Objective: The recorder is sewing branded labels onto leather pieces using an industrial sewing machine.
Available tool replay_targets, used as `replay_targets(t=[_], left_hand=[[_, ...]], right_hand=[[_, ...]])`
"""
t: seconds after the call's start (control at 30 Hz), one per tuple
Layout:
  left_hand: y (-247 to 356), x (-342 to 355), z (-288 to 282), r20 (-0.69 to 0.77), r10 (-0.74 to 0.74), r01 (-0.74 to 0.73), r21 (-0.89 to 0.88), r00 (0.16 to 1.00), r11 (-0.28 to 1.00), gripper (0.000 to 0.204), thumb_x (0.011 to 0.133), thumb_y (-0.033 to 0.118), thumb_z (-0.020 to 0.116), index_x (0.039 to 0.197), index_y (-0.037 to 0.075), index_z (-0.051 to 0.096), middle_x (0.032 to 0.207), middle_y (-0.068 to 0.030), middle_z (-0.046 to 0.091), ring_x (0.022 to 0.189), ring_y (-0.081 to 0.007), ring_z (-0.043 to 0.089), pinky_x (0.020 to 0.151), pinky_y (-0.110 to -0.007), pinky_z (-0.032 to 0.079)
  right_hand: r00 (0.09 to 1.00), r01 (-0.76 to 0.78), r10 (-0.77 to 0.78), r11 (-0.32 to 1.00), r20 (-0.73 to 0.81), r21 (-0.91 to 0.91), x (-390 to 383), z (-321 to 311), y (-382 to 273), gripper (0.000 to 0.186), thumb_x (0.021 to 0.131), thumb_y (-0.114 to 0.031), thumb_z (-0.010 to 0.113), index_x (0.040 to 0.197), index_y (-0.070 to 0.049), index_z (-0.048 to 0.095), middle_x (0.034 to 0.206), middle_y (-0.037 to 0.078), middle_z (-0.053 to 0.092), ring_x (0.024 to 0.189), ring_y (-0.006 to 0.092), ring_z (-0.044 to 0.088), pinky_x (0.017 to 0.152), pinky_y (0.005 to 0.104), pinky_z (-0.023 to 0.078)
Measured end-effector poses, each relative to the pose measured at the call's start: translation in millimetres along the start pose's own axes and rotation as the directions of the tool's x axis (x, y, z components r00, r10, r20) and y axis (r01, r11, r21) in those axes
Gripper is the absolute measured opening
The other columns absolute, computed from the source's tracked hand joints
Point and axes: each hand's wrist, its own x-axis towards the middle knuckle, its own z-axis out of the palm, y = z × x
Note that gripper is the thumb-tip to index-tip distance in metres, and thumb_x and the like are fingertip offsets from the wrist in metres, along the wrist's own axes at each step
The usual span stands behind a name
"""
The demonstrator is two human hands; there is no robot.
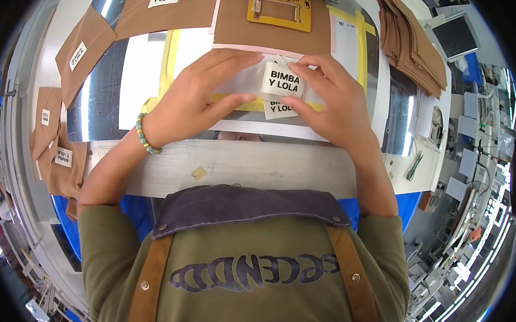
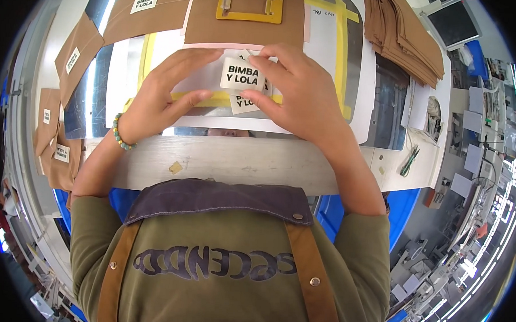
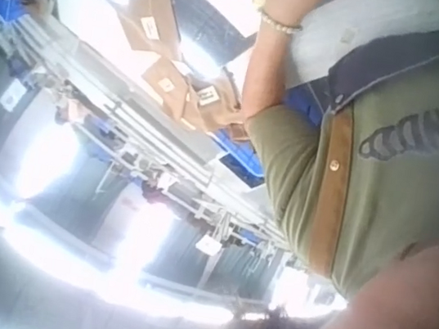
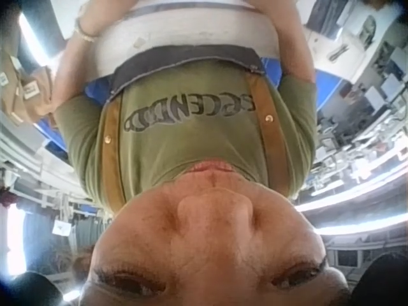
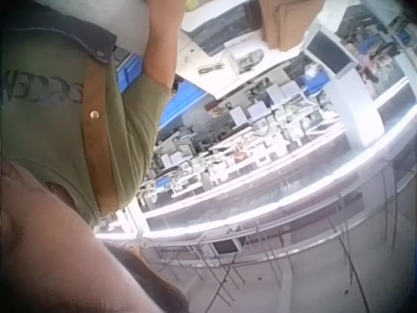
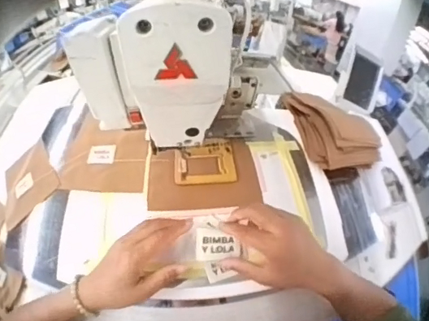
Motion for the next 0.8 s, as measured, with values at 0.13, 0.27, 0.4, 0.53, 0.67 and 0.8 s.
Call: replay_targets(t=[0.13,0.27,0.4,0.53,0.67,0.8], left_hand=[[11.3,17.3,7.2,-0.02,-0.207,0.184,-0.381,0.978,0.906,0.048,0.102,0.014,0.077,0.147,0.001,0.065,0.121,-0.0112,0.075,0.111,-0.0199,0.07,0.099,-0.034,0.055],[2.3,24.9,13.7,0.098,-0.394,0.389,-0.491,0.914,0.78,0.037,0.104,0.013,0.078,0.138,0.0,0.07,0.087,0.0034,0.063,0.081,-0.0053,0.058,0.077,-0.024,0.05],[-3.7,25.6,17.2,-0.03,-0.298,0.271,-0.342,0.954,0.9,0.032,0.102,0.012,0.078,0.132,0.001,0.073,0.088,-0.0003,0.069,0.078,-0.0075,0.061,0.074,-0.025,0.053],[-14.9,31.2,11.1,-0.2,-0.199,0.139,-0.278,0.959,0.95,0.027,0.1,0.01,0.079,0.125,0.001,0.076,0.097,-0.0086,0.079,0.082,-0.0155,0.073,0.077,-0.03,0.059],[-24.2,38.4,-13.7,-0.176,-0.196,0.168,-0.163,0.965,0.972,0.035,0.1,0.009,0.076,0.134,0.001,0.074,0.113,-0.0095,0.08,0.099,-0.0153,0.072,0.088,-0.033,0.059],[-29.3,47.9,-22.7,-0.119,-0.139,0.148,0.066,0.983,0.987,0.037,0.099,0.01,0.077,0.135,0.002,0.073,0.117,-0.0128,0.079,0.101,-0.0219,0.072,0.091,-0.035,0.059]], right_hand=[[0.995,0.054,-0.051,0.998,-0.087,0.042,14.4,-2.8,0.0,0.051,0.088,-0.034,0.089,0.13,-0.009,0.077,0.124,0.006,0.07,0.098,0.0268,0.072,0.081,0.0375,0.059],[0.998,-0.06,0.064,0.965,-0.009,0.255,31.0,-7.9,-15.7,0.04,0.092,-0.027,0.086,0.128,-0.011,0.078,0.113,0.006,0.073,0.088,0.0255,0.071,0.075,0.0366,0.057],[0.992,-0.125,0.115,0.952,0.052,0.281,47.1,-5.1,-2.2,0.028,0.095,-0.022,0.083,0.12,-0.01,0.082,0.098,0.007,0.074,0.079,0.0249,0.067,0.071,0.0361,0.054],[0.987,-0.141,0.157,0.952,-0.04,0.271,71.5,1.1,27.8,0.019,0.098,-0.019,0.078,0.111,-0.006,0.083,0.089,0.009,0.073,0.072,0.0232,0.064,0.067,0.037,0.051],[0.959,-0.24,0.263,0.952,-0.105,0.19,103.6,12.3,75.2,0.019,0.1,-0.017,0.074,0.11,-0.005,0.083,0.094,0.013,0.078,0.078,0.0228,0.07,0.073,0.0363,0.055],[0.941,-0.328,0.338,0.925,-0.022,0.189,123.7,19.4,97.3,0.022,0.102,-0.022,0.077,0.115,-0.004,0.082,0.1,0.009,0.082,0.086,0.0159,0.075,0.08,0.0315,0.057]])
